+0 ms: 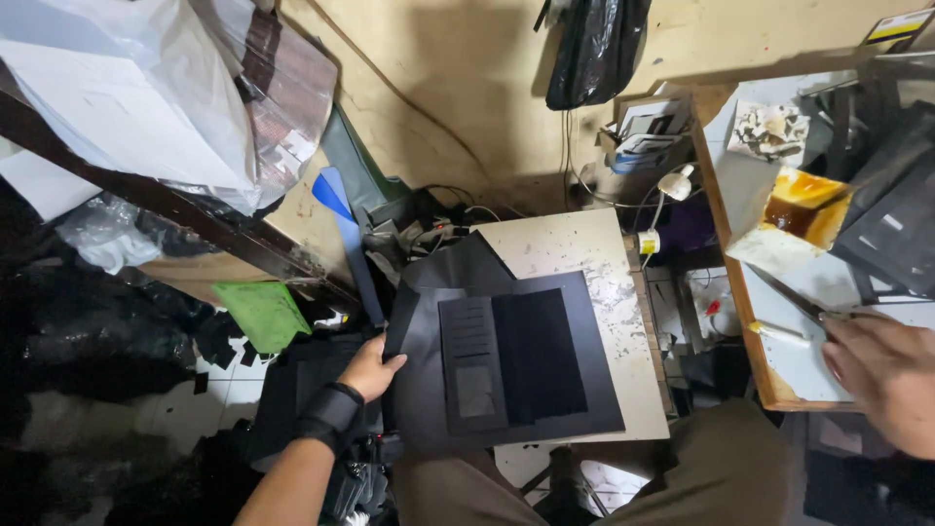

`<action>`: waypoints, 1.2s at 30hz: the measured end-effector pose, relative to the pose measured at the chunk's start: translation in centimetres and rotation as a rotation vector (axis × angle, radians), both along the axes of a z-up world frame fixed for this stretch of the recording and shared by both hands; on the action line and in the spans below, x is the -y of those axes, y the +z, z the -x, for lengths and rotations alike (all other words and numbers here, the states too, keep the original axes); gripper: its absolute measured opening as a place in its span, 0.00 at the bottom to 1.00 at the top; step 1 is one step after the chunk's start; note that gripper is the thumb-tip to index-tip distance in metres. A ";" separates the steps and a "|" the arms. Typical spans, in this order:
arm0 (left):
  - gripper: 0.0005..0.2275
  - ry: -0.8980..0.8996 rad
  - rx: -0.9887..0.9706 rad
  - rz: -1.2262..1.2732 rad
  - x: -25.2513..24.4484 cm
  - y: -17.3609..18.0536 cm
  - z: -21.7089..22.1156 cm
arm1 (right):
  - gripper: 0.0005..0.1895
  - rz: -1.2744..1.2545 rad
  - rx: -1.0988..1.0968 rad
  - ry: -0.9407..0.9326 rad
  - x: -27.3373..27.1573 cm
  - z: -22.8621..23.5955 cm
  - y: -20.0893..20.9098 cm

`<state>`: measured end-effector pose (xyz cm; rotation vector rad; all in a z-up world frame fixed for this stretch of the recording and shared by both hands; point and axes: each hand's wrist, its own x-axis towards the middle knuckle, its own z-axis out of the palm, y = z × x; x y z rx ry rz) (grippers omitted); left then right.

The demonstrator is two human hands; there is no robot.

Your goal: The person cuts a black sheet with scissors at a cluttered workbench, then peels a transparent plastic sheet and fits it into a black frame, pressing it in place. They assemble the frame components together and set the finished frame aside.

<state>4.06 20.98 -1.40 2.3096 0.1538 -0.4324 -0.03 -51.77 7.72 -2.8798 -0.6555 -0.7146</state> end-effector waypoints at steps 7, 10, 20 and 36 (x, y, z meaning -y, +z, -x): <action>0.32 0.063 0.005 -0.307 -0.6 -2.9 -1.9 | 0.25 0.441 -0.003 -0.076 -3.6 -0.6 0.8; 0.36 0.066 0.068 -0.397 0.6 -1.3 -2.8 | 0.29 0.526 -0.021 -0.145 -3.3 -1.0 0.0; 0.14 -0.235 0.391 -0.204 13.3 -0.7 -9.3 | 0.26 0.218 -0.212 -0.246 -3.8 -0.6 0.9; 0.18 -0.265 -0.039 -0.224 20.7 -4.4 -14.2 | 0.17 -0.434 -0.300 -0.242 -0.6 0.0 1.2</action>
